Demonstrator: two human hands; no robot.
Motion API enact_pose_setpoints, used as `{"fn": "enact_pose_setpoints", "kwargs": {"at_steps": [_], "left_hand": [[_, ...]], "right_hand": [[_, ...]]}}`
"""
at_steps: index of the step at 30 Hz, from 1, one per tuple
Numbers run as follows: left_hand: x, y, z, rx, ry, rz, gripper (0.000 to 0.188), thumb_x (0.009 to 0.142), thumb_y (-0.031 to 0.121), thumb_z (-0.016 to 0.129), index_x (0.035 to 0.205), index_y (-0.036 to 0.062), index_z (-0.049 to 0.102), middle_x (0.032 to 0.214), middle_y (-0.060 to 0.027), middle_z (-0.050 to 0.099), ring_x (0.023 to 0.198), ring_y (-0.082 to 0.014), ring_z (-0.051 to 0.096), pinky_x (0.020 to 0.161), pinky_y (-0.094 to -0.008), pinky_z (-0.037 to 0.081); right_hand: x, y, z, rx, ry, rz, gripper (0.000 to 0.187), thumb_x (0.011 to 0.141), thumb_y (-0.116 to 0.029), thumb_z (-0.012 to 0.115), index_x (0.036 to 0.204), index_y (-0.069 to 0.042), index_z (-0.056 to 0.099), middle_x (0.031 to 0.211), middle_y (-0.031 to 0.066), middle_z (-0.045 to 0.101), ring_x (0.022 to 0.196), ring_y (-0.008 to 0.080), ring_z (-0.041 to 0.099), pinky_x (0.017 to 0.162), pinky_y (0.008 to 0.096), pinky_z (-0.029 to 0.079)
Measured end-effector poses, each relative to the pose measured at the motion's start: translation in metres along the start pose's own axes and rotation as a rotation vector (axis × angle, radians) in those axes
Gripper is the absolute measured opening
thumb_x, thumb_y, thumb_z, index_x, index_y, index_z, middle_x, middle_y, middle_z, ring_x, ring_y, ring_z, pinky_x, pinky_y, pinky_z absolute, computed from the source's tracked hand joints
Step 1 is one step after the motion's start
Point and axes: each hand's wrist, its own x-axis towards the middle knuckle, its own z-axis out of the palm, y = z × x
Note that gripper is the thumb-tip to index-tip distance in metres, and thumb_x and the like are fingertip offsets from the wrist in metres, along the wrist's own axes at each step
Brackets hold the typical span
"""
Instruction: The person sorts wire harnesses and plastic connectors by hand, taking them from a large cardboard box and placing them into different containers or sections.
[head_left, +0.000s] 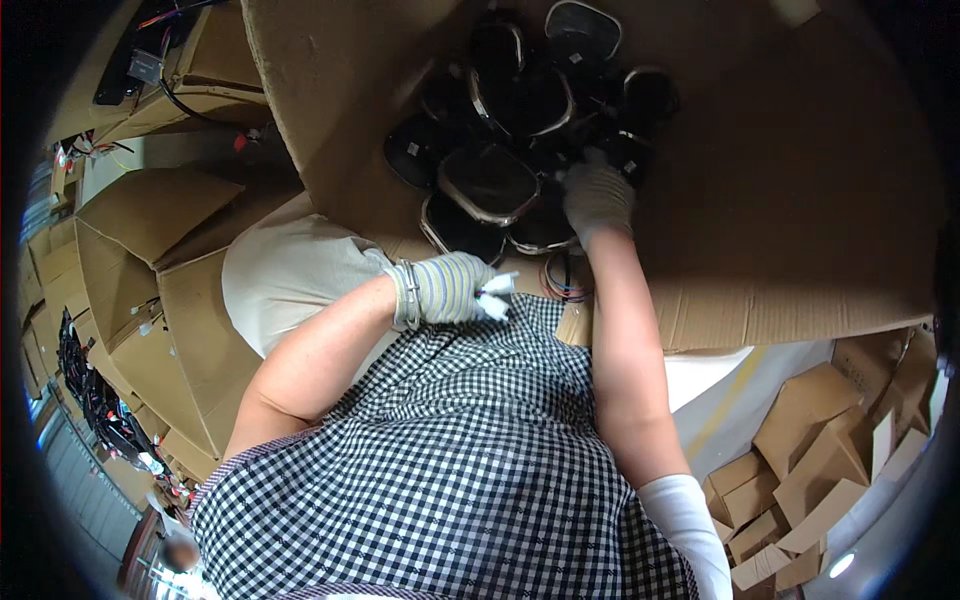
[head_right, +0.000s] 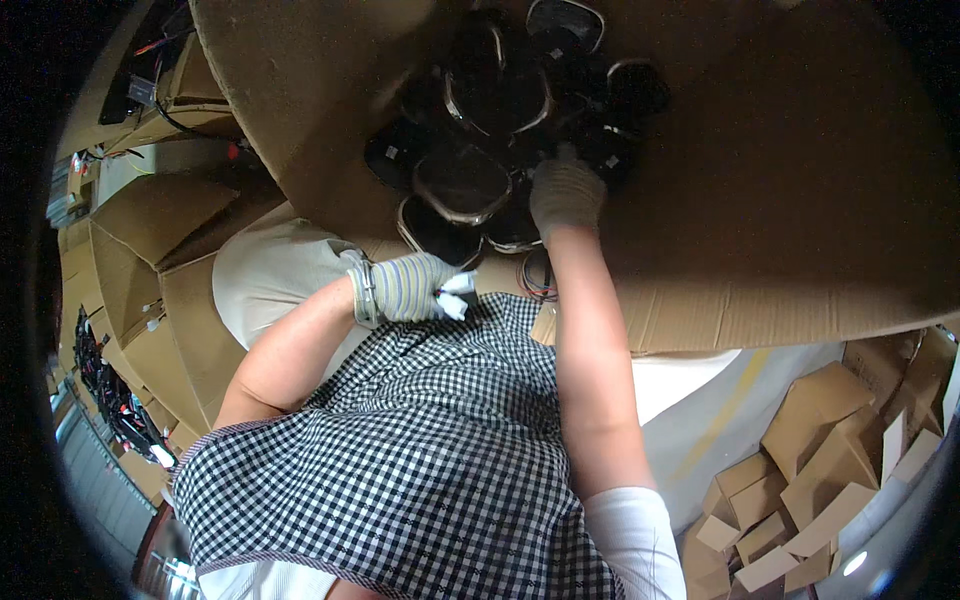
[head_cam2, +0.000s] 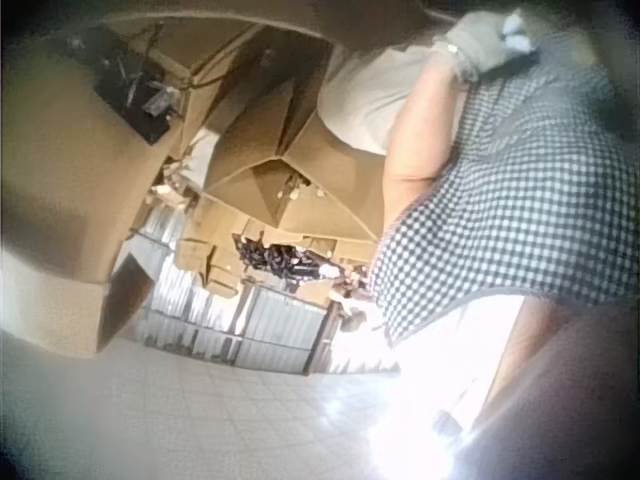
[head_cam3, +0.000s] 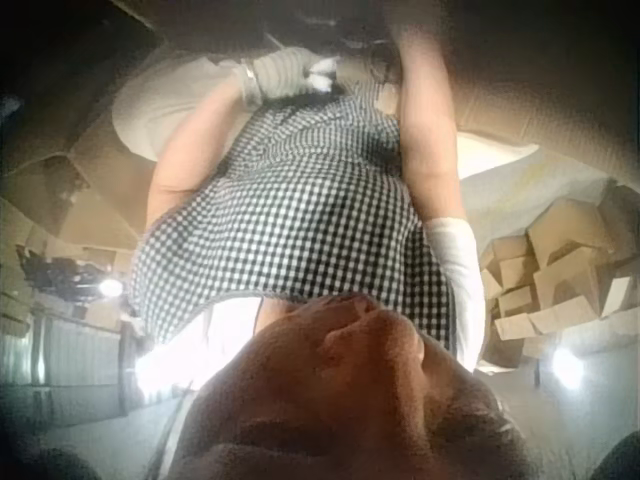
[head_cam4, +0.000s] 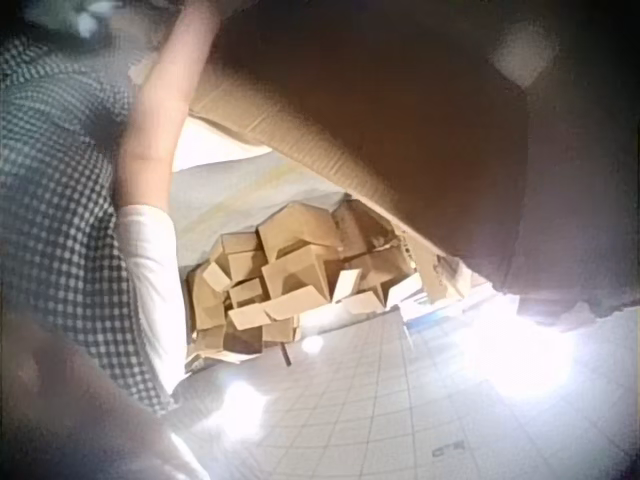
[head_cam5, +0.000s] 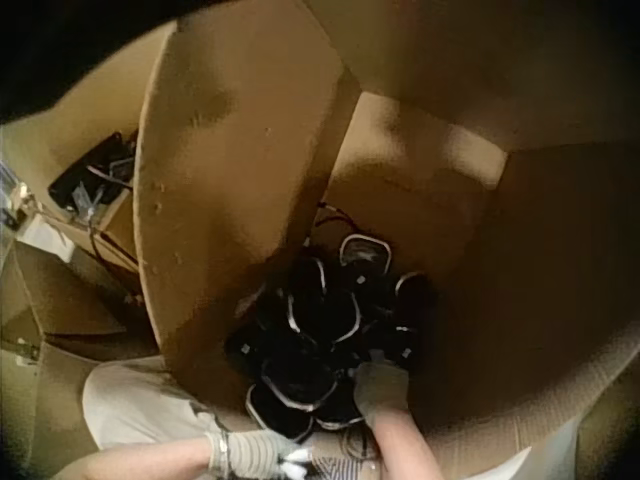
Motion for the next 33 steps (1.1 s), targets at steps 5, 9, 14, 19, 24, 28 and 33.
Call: {"fn": "enact_pose_setpoints", "kwargs": {"at_steps": [5, 9, 14, 19, 24, 28, 33], "left_hand": [[-0.004, 0.013, -0.013, -0.007, -0.155, 0.143, 0.022, 0.075, 0.012, 0.062, 0.095, 0.0067, 0.065, 0.079, -0.0094, 0.067, 0.072, -0.0199, 0.061, 0.068, -0.0338, 0.047], [-0.009, 0.011, -0.009, -0.184, 0.038, -0.006, 0.019, 0.080, 0.018, 0.063, 0.093, 0.0050, 0.064, 0.076, -0.0087, 0.066, 0.066, -0.0189, 0.059, 0.064, -0.0341, 0.046], [-0.002, 0.007, -0.005, -0.733, 0.307, 0.001, 0.033, 0.092, 0.036, 0.053, 0.098, 0.0058, 0.065, 0.074, -0.0048, 0.063, 0.068, -0.0127, 0.058, 0.065, -0.0286, 0.048], [0.010, 0.011, -0.004, -0.666, 0.607, 0.121, 0.039, 0.093, 0.023, 0.052, 0.131, 0.0155, 0.050, 0.091, -0.0016, 0.062, 0.074, -0.0095, 0.055, 0.069, -0.0241, 0.046], [0.026, 0.008, 0.001, -1.136, 0.609, 0.592, 0.046, 0.095, 0.030, 0.049, 0.134, 0.0053, 0.044, 0.089, -0.0013, 0.061, 0.069, -0.0060, 0.051, 0.067, -0.0175, 0.042], [0.012, 0.000, -0.009, -1.127, 0.538, 0.496, 0.040, 0.096, 0.026, 0.048, 0.129, 0.0019, 0.048, 0.086, -0.0012, 0.061, 0.072, -0.0084, 0.055, 0.066, -0.0201, 0.045], [0.006, 0.003, -0.004, -0.922, 0.622, 0.525, 0.032, 0.093, 0.022, 0.055, 0.120, 0.0050, 0.057, 0.089, -0.0017, 0.063, 0.082, -0.0116, 0.058, 0.076, -0.0257, 0.047]], "right_hand": [[0.038, 0.010, 0.038, -0.046, -0.179, 0.015, 0.029, 0.085, -0.019, 0.052, 0.111, -0.014, 0.065, 0.108, 0.0118, 0.061, 0.104, 0.0288, 0.060, 0.085, 0.0423, 0.049], [-0.004, 0.010, -0.011, -0.034, 0.056, -0.045, 0.031, 0.081, -0.011, 0.052, 0.108, -0.015, 0.066, 0.107, 0.0097, 0.063, 0.105, 0.0291, 0.059, 0.088, 0.0416, 0.048], [-0.061, 0.002, -0.014, 0.250, 0.723, -0.037, 0.035, 0.080, -0.006, 0.048, 0.108, -0.017, 0.066, 0.106, 0.0073, 0.063, 0.103, 0.0280, 0.057, 0.087, 0.0398, 0.048], [-0.080, -0.039, 0.036, 0.224, 0.140, -0.209, 0.025, 0.076, -0.010, 0.055, 0.098, -0.011, 0.066, 0.096, 0.0113, 0.064, 0.090, 0.0292, 0.060, 0.074, 0.0422, 0.050], [-0.078, -0.052, 0.048, 0.228, 0.047, -0.356, 0.015, 0.074, -0.013, 0.056, 0.084, -0.006, 0.065, 0.090, 0.0170, 0.063, 0.080, 0.0322, 0.062, 0.072, 0.0445, 0.049], [-0.100, -0.032, 0.023, 0.466, 0.124, -0.401, 0.016, 0.085, -0.016, 0.050, 0.087, -0.010, 0.064, 0.102, 0.0140, 0.064, 0.091, 0.0334, 0.061, 0.079, 0.0426, 0.049], [-0.123, -0.027, -0.056, 1.718, -0.071, 0.194, 0.030, 0.091, -0.028, 0.059, 0.087, 0.001, 0.063, 0.061, 0.0023, 0.056, 0.047, 0.0029, 0.042, 0.046, 0.0180, 0.036]]}}
